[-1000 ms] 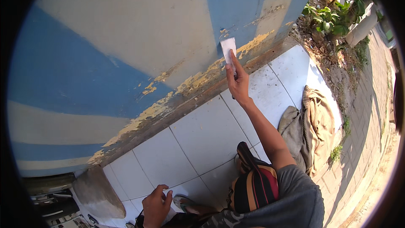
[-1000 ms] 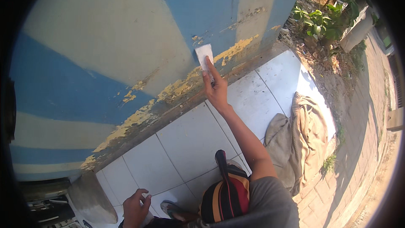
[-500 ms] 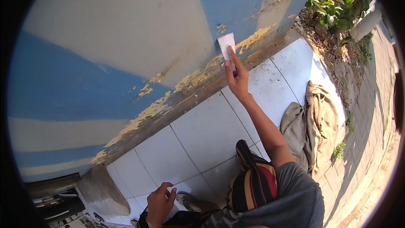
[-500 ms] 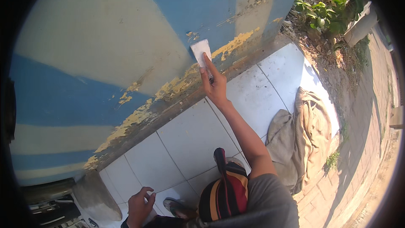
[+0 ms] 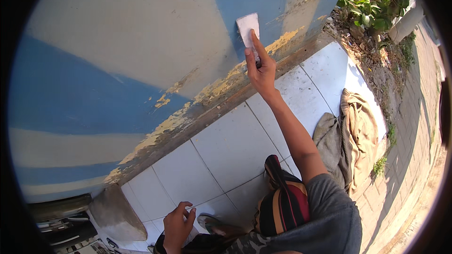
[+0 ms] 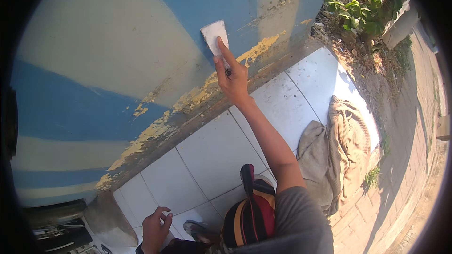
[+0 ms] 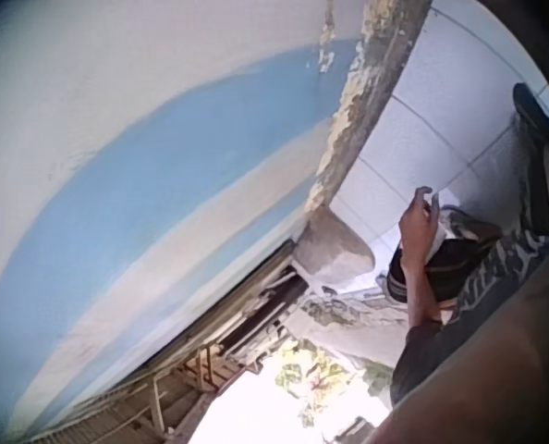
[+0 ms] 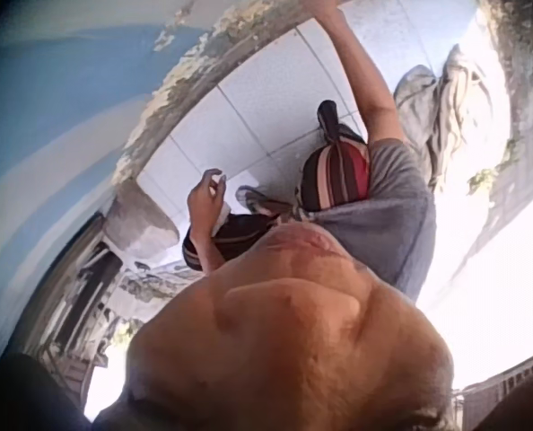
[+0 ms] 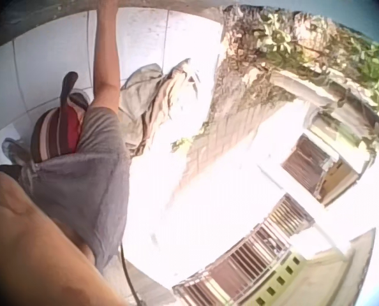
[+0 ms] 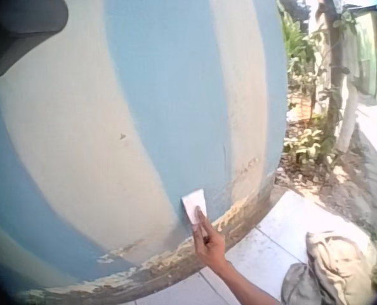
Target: The person scrapes peeling paint from the lower section of a striped wall using a putty knife and then sands the area by hand with a piece of sandpaper.
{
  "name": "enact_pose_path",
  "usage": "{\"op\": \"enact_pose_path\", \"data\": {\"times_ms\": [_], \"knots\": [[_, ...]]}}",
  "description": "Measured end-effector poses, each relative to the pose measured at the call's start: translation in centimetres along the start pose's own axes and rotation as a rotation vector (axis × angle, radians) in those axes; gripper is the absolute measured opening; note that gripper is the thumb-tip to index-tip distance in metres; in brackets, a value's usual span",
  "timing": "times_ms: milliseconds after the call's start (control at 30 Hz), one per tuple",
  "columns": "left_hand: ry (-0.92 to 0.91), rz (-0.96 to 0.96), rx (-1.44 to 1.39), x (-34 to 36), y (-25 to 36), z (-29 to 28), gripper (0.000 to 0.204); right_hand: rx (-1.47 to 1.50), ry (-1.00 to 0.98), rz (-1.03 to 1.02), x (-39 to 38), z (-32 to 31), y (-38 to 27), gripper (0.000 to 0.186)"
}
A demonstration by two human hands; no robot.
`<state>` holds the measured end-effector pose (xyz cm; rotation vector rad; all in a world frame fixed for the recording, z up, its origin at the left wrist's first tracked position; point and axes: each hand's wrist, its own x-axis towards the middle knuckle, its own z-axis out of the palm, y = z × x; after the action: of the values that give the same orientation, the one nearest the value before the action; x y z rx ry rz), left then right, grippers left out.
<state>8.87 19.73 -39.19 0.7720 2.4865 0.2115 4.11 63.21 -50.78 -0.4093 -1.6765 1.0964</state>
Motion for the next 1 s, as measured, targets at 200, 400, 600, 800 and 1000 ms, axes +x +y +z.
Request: {"op": "enact_pose_path", "data": {"times_ms": [200, 400, 600, 800, 1000], "knots": [[0.03, -0.01, 0.018, -0.6, 0.3, -0.9, 0.018, -0.024, 0.125, -0.196, -1.6, 0.0, 1.1, 0.045], [0.003, 0.026, 0.006, 0.0, -0.1, 0.3, 0.019, -0.044, 0.07, 0.038, -3.0, -1.0, 1.8, 0.047], [-0.013, -0.05, -0.067, -0.4, 1.0, -0.3, 0.019, -0.037, 0.015, 0.19, -4.2, -0.8, 1.6, 0.045], [0.005, -0.004, 0.042, 0.0, 0.2, -0.3, 0.018, 0.016, 0.1, 0.052, -3.4, -0.6, 1.7, 0.046], [0.012, 0.003, -0.055, 0.3, 0.6, -0.2, 0.019, -0.046, 0.044, 0.105, -3.5, -0.9, 2.1, 0.046]]}}
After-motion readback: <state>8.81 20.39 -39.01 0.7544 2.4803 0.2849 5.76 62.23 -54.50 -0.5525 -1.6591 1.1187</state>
